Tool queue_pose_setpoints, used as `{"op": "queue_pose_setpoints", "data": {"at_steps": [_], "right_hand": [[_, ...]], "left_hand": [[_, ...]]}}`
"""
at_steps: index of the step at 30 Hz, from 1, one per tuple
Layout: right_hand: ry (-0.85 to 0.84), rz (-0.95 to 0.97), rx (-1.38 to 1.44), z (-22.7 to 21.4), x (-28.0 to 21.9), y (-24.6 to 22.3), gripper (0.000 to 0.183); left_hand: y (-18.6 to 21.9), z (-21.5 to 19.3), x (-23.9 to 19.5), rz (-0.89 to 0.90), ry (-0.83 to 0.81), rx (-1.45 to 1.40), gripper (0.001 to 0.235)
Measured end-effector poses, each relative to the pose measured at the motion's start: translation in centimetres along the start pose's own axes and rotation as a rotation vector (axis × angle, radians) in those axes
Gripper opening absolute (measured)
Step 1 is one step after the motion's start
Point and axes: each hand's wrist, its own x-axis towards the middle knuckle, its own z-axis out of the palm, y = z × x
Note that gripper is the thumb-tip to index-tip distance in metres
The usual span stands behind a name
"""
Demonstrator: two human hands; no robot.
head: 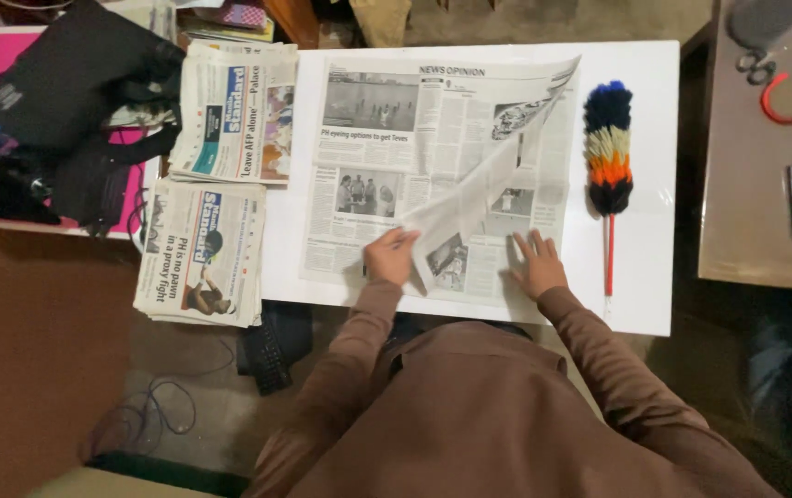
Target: The person uses a colorful feather duster to wipe dust off the surface of a newspaper spread open on a white table. They turn the pages of the newspaper and continue dusting each new section.
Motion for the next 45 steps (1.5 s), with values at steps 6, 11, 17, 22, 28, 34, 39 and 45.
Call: {"op": "queue_pose_setpoints", "data": {"at_steps": [6, 11, 17, 22, 28, 34, 39, 45], "right_hand": [[-0.278, 0.148, -0.092, -0.3, -0.2, -1.2, 0.099], [-0.339, 0.144, -0.128, -0.3, -0.1, -1.5, 0.101], [-0.388, 0.167, -0.148, -0.8, 0.3, -1.8, 0.102], [-0.407, 0.197, -0.145, -1.2, 0.4, -2.0, 0.100], [-0.366, 0.439, 0.173, -1.1, 0.7, 2.8, 0.065], [0.447, 0.658, 0.079, -3.0, 0.1, 10.3, 0.052], [0.319, 0.789, 0.439, 5.1, 0.4, 18.5, 0.025], [0.389, 0.568, 0.582, 1.4, 0.0, 9.3, 0.024]], "left_hand": [[-7.2, -10.3, 2.1, -0.114, 0.348, -0.041, 0.023], [-14.5, -13.4, 1.4, -0.329, 0.472, -0.333, 0.022], [-14.5, -14.7, 0.5, -0.556, 0.538, -0.331, 0.018], [-17.9, -15.7, 1.7, -0.592, 0.539, -0.258, 0.017], [-13.0, -15.2, 2.2, -0.638, 0.496, 0.332, 0.031], [-9.0, -6.2, 0.8, -0.056, -0.094, 0.671, 0.051], [-1.5, 0.5, -3.0, 0.177, -0.849, 1.145, 0.076], [-2.7, 1.4, -3.6, -0.133, -0.850, 1.155, 0.095]]}}
